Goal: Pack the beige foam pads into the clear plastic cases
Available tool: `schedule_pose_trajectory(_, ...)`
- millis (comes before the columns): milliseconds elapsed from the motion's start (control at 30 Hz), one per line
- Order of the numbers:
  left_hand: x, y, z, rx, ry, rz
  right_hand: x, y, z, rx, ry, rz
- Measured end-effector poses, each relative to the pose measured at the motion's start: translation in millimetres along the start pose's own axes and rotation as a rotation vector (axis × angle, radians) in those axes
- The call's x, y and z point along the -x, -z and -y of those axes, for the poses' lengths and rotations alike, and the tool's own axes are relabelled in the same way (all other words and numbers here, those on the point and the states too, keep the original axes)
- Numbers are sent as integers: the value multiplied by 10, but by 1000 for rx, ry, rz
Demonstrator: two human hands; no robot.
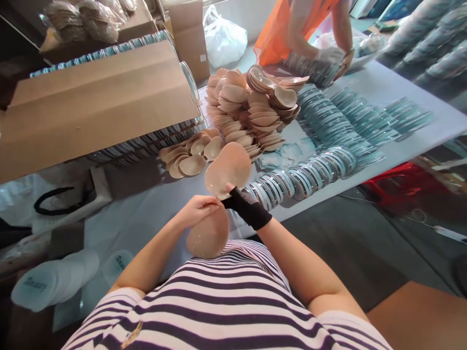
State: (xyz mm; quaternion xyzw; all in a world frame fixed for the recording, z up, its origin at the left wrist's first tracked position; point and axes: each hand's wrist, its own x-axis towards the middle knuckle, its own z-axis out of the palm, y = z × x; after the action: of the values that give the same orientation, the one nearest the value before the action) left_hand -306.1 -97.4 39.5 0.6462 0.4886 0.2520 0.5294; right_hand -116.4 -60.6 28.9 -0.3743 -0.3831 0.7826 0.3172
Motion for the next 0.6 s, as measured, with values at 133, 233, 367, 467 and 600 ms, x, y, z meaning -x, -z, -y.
schedule_pose_trajectory(133, -23, 3, -20, 14, 0, 70, 12, 8, -85, -19, 17, -47)
schedule_pose_trajectory(233, -50, -8, -48, 47, 53, 121, -26, 43, -116, 8, 43, -109)
schedule_pose_trajectory(367, -107, -70, -12, 74, 101, 78, -36, 99, -182, 21, 41, -136)
schedule_pose_trajectory(467, -126, -121, 44, 26, 144, 30, -14, 161, -226, 100, -31, -53)
schedule_pose_trajectory(600, -104, -138, 60, -41, 140, -16, -5, 248, -228, 249, -29, -60)
